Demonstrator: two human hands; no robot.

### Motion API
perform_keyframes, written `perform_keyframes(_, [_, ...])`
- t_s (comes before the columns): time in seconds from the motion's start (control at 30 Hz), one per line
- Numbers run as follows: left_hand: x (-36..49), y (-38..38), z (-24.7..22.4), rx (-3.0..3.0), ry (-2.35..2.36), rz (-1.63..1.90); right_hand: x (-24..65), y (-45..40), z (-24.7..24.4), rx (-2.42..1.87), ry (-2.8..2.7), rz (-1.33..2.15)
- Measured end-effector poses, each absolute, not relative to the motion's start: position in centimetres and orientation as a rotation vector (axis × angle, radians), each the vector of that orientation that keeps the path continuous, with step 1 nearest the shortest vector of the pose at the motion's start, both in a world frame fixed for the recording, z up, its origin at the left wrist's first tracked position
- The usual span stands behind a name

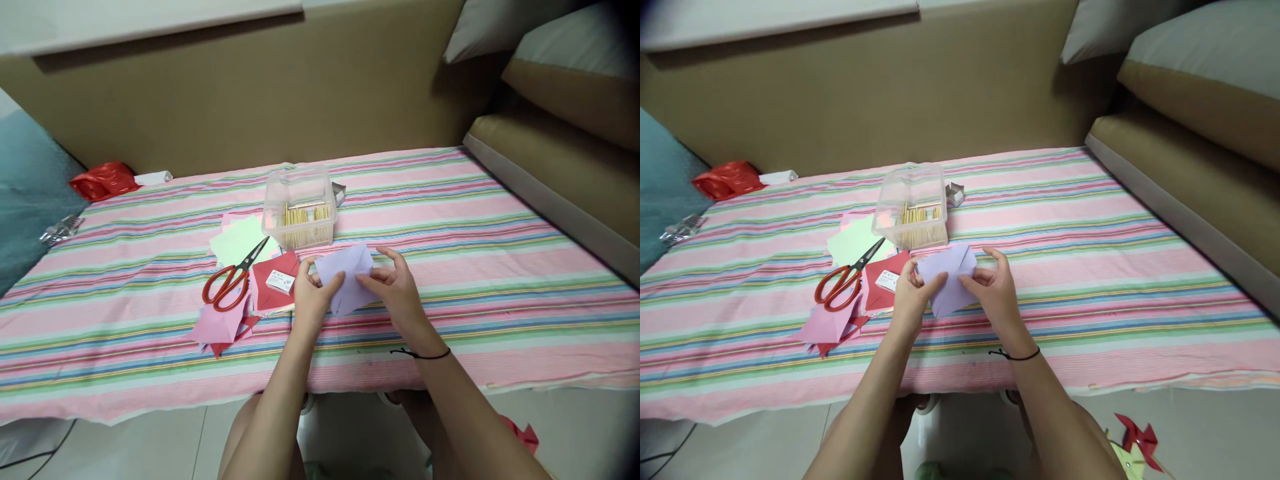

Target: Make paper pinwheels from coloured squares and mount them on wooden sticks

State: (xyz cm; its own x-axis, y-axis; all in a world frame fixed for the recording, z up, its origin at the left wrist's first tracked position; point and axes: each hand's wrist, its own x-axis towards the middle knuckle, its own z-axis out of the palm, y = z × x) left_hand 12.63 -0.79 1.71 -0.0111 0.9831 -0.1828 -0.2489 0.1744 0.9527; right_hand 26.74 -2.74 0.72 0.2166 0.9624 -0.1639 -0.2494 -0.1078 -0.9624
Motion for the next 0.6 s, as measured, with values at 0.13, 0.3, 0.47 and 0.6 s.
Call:
perform_keyframes(0.13, [11.2,0.0,2.2,0.874,1.177,1.271,27.6,-2.7,0.6,-1.216,-0.955,1.396])
perform_keyframes(0.3, [9.6,0.4,2.3,0.982,1.118,1.049,27.9,-2.9,0.5,-1.149,-1.084,1.595])
perform_keyframes(0.47, [9.8,0.0,2.3,1.011,1.058,0.975,27.7,-3.0,0.4,-1.129,-1.076,1.631])
perform_keyframes(0.6, [9.9,-0.1,2.3,1.023,0.983,0.986,27.9,-2.9,0.4,-1.163,-1.059,1.616])
